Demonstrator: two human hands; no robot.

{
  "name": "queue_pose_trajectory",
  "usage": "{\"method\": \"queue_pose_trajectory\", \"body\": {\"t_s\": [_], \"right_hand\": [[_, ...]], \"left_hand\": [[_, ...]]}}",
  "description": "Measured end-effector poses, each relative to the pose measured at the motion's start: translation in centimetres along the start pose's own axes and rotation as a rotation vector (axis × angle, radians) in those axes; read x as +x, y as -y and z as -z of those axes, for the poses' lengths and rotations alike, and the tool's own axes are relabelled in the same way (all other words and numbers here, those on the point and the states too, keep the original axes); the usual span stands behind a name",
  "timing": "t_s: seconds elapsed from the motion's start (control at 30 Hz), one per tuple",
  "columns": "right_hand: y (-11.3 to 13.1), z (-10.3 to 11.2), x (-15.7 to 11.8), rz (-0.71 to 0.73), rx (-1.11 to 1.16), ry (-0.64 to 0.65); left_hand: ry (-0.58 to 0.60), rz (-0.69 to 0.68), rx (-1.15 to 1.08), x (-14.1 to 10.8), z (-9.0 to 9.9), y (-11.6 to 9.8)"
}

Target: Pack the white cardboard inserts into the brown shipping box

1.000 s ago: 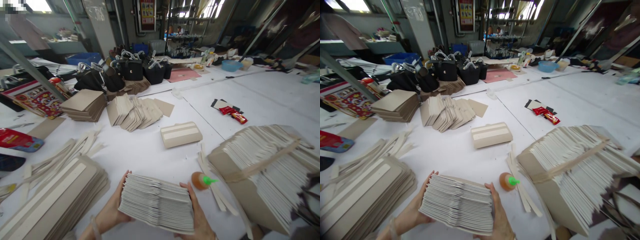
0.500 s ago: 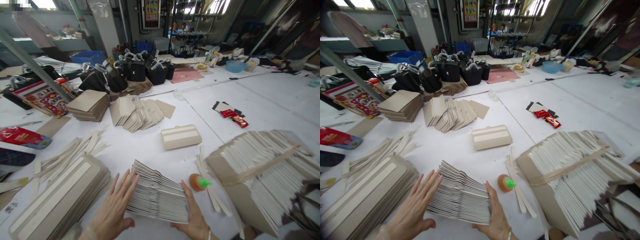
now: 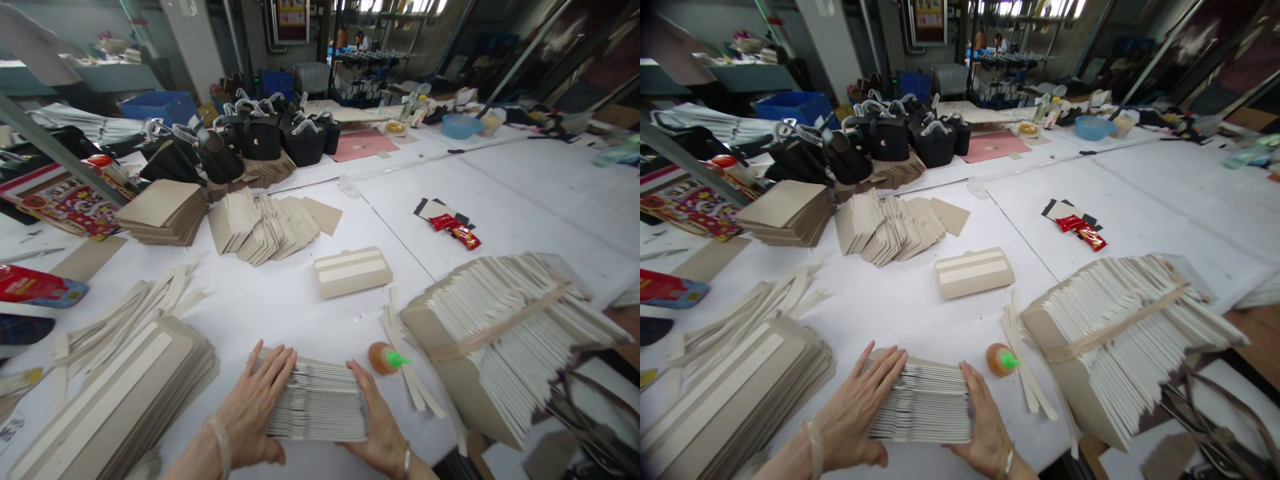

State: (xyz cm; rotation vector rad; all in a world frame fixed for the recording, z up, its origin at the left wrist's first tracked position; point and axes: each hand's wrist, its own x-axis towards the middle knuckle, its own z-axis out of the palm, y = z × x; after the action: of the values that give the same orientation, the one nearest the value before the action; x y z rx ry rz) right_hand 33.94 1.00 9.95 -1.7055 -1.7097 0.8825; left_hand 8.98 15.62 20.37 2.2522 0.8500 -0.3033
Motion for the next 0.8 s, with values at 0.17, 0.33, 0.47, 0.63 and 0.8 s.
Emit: {"method": "queue_pose_trajectory", "body": {"t_s": [0.17,0.33,0.47,0.63,0.8], "right_hand": [[0.6,0.3,0.1,0.001,-0.04,-0.018],[2.4,1.3,-0.3,0.009,-0.232,-0.031],[5.2,1.6,-0.3,0.088,-0.312,-0.009],[8.1,0.9,0.6,0.196,-0.477,-0.062],[8.3,0.4,0.5,0.166,-0.618,-0.015]], "left_hand": [[-0.013,0.053,0.093,-0.1,-1.5,-0.3],[-0.056,0.039,0.156,0.5,-1.9,-0.1],[-0.065,0.034,0.165,0.6,-1.6,0.0],[-0.096,0.013,0.218,0.6,-1.8,0.2],[-0.113,0.003,0.28,0.6,-2.4,0.5]]}}
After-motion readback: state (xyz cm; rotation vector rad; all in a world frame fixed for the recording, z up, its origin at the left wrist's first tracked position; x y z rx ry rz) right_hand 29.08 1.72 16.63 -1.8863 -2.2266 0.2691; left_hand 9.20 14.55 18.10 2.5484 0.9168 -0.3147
